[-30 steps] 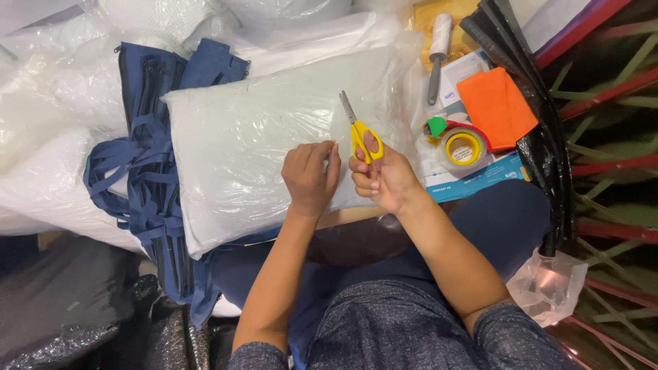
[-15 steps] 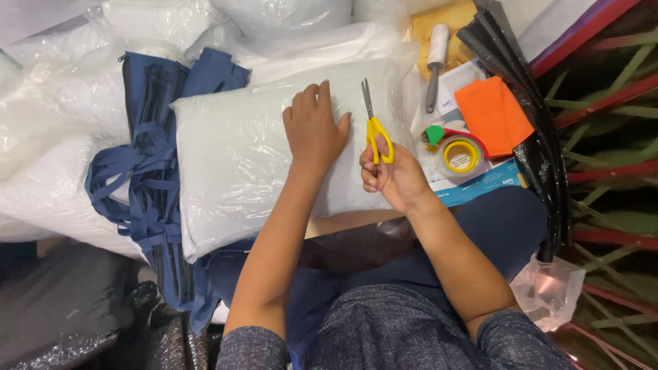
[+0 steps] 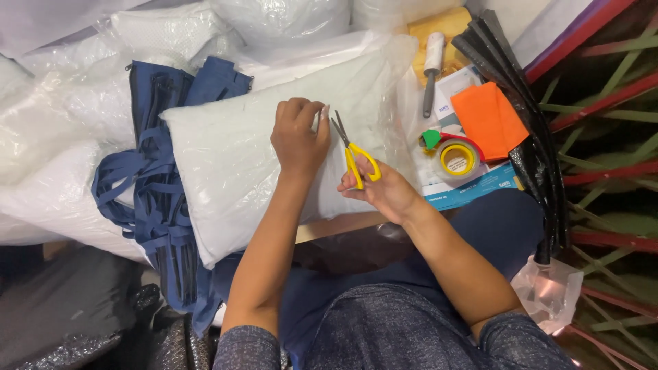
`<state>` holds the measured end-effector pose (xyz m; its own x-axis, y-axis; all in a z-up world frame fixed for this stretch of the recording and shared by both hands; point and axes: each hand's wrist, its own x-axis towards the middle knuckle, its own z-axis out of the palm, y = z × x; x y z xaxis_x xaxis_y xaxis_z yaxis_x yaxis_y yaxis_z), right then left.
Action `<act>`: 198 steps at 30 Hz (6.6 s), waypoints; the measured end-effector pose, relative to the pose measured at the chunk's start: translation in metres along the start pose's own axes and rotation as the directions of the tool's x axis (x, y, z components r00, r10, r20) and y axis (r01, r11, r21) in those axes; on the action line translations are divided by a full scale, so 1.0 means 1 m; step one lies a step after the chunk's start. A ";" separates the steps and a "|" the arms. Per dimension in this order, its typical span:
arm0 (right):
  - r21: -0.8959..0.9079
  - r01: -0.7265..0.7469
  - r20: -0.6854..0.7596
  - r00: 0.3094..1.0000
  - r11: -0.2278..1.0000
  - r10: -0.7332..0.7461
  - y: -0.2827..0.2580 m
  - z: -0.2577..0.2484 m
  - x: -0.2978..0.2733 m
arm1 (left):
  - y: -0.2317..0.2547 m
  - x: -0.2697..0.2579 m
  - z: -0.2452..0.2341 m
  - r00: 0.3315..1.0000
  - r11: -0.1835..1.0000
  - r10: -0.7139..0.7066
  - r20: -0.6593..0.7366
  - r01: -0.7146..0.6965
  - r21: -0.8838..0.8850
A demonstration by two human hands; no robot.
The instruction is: Unpacking a white pillow from a black bubble mailer and repacking it into a clear plastic bag using scissors.
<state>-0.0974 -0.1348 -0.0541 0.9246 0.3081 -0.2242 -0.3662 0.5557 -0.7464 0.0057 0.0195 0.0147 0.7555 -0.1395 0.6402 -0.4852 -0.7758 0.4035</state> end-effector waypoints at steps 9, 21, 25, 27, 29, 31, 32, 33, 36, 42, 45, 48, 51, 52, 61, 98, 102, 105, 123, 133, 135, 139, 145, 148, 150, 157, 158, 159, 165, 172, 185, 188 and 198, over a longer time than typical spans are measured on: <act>-0.097 -0.124 -0.064 0.991 0.988 0.118 -0.043 0.036 -0.004 | 0.022 -0.021 -0.018 0.969 0.990 0.142 -0.204 -0.139 0.030; 0.049 -0.062 -0.105 0.992 0.997 0.067 -0.025 0.025 0.001 | 0.021 -0.038 -0.011 0.945 0.958 -0.086 -0.315 -0.008 -0.286; 0.030 -0.138 -0.056 0.989 0.990 0.140 -0.024 0.016 0.000 | 0.026 -0.038 -0.015 0.946 0.949 -0.069 -0.318 -0.036 -0.314; 0.037 -0.136 -0.068 0.988 0.990 0.139 -0.029 0.017 0.005 | 0.029 -0.041 -0.015 0.943 0.951 -0.053 -0.329 -0.052 -0.304; 0.030 -0.133 -0.072 0.988 0.991 0.135 -0.038 0.019 0.009 | 0.029 -0.045 -0.013 0.945 0.950 -0.019 -0.326 -0.085 -0.301; 0.024 -0.134 -0.072 0.988 0.991 0.135 -0.042 0.018 0.013 | 0.029 -0.050 -0.013 0.946 0.949 0.013 -0.323 -0.114 -0.294; 0.042 -0.123 -0.048 0.991 0.991 0.125 -0.042 0.017 0.015 | 0.030 -0.052 -0.014 0.943 0.946 0.019 -0.331 -0.125 -0.300; 0.062 -0.115 -0.024 0.993 0.991 0.116 -0.042 0.016 0.017 | 0.031 -0.054 -0.014 0.941 0.943 0.024 -0.338 -0.134 -0.306; 0.044 0.009 -0.124 0.992 0.999 -0.004 -0.032 0.011 0.019 | 0.028 -0.061 -0.011 0.942 0.947 0.040 -0.333 -0.142 -0.287; -0.011 0.050 -0.237 0.970 0.999 -0.052 -0.034 0.030 0.009 | 0.026 -0.063 -0.020 0.992 0.988 0.048 -0.118 -0.065 -0.139; -0.015 0.062 -0.258 0.964 0.998 -0.064 -0.020 0.016 0.017 | 0.022 -0.046 -0.030 0.992 0.983 0.060 0.110 -0.039 -0.178; 0.012 0.056 -0.256 0.965 0.998 -0.051 -0.031 0.027 0.016 | 0.007 -0.025 -0.023 0.976 0.993 0.087 0.199 -0.069 -0.097; 0.008 0.089 -0.271 0.959 0.996 -0.084 -0.029 0.033 0.017 | -0.002 -0.001 -0.006 0.978 0.996 0.058 0.202 -0.070 0.051; 0.006 0.096 -0.273 0.958 0.995 -0.090 -0.029 0.033 0.017 | -0.007 0.005 0.000 0.978 0.996 0.064 0.200 -0.075 0.048; -0.096 0.055 -0.181 0.981 0.994 -0.072 -0.039 0.033 0.027 | -0.037 0.034 0.015 0.979 0.990 0.061 0.197 -0.085 0.115; -0.206 -0.035 -0.141 0.990 0.978 0.005 -0.085 0.040 0.000 | 0.038 -0.012 -0.036 0.969 0.959 0.005 -0.248 -0.076 -0.275; -0.240 -0.069 -0.117 0.992 0.968 0.041 -0.099 0.043 0.009 | 0.041 -0.015 -0.038 0.971 0.942 -0.004 -0.237 -0.076 -0.326; -0.263 -0.053 -0.098 0.995 0.963 0.028 -0.101 0.043 0.010 | 0.039 -0.018 -0.039 0.976 0.946 -0.024 -0.214 -0.047 -0.322; -0.333 -0.061 -0.112 0.993 0.941 0.025 -0.097 0.042 -0.003 | 0.051 0.006 -0.042 0.971 0.991 0.071 -0.229 -0.043 0.127; -0.344 -0.009 -0.123 0.992 0.939 -0.035 -0.101 0.053 0.001 | 0.049 -0.005 -0.035 0.940 0.988 0.149 -0.307 -0.126 0.093; -0.327 0.034 -0.105 0.992 0.945 -0.072 -0.103 0.058 -0.003 | 0.050 -0.005 -0.036 0.939 0.994 0.108 -0.326 -0.099 0.044; -0.244 -0.055 -0.213 0.977 0.968 0.002 -0.108 0.059 -0.003 | 0.051 -0.005 -0.036 0.934 0.995 0.075 -0.348 -0.093 -0.034; -0.262 -0.058 -0.187 0.982 0.963 0.009 -0.116 0.064 -0.002 | 0.049 -0.005 -0.038 0.942 0.992 0.091 -0.324 -0.116 -0.057; -0.245 -0.025 -0.187 0.982 0.969 -0.022 -0.111 0.062 -0.009 | 0.049 -0.005 -0.040 0.942 0.992 0.022 -0.335 -0.062 -0.111; -0.323 -0.022 -0.216 0.975 0.946 -0.051 -0.104 0.054 -0.013 | 0.053 -0.004 -0.045 0.976 0.998 -0.045 -0.214 0.036 -0.048; -0.569 0.001 -0.197 0.971 0.823 -0.137 -0.086 0.019 -0.022 | 0.054 0.018 -0.046 0.999 0.990 -0.039 0.013 0.037 0.137; -0.552 -0.021 -0.194 0.975 0.834 -0.104 -0.086 0.016 -0.021 | 0.050 0.021 -0.042 0.996 0.987 -0.052 0.068 0.041 0.157; -0.533 -0.044 -0.195 0.978 0.845 -0.072 -0.085 0.013 -0.022 | 0.046 0.022 -0.037 0.990 0.984 -0.064 0.125 0.042 0.174; -0.457 0.126 -0.001 0.990 0.881 -0.142 -0.084 0.026 -0.008 | 0.037 0.046 -0.053 0.994 0.957 0.106 0.024 -0.108 0.269; -0.397 0.184 0.028 0.982 0.899 -0.189 -0.091 0.053 -0.015 | 0.038 0.040 -0.058 0.999 0.988 0.006 -0.051 0.002 0.156; -0.358 -0.094 0.009 0.995 0.929 0.104 -0.123 0.061 -0.005 | 0.048 0.021 -0.043 0.980 0.993 0.068 -0.188 -0.047 0.111; -0.389 -0.150 -0.066 0.989 0.909 0.135 -0.134 0.074 0.002 | 0.051 0.019 -0.043 0.975 0.989 0.100 -0.197 -0.076 0.125; -0.319 -0.094 -0.203 0.979 0.943 0.029 -0.122 0.067 0.000 | 0.047 0.016 -0.044 0.976 1.000 0.009 -0.218 -0.009 0.002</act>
<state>-0.0595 -0.1502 0.0787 0.9158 0.1609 -0.3680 -0.3984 0.2485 -0.8829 -0.0239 0.0076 0.0729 0.6366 -0.0092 0.7712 -0.4910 -0.7760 0.3960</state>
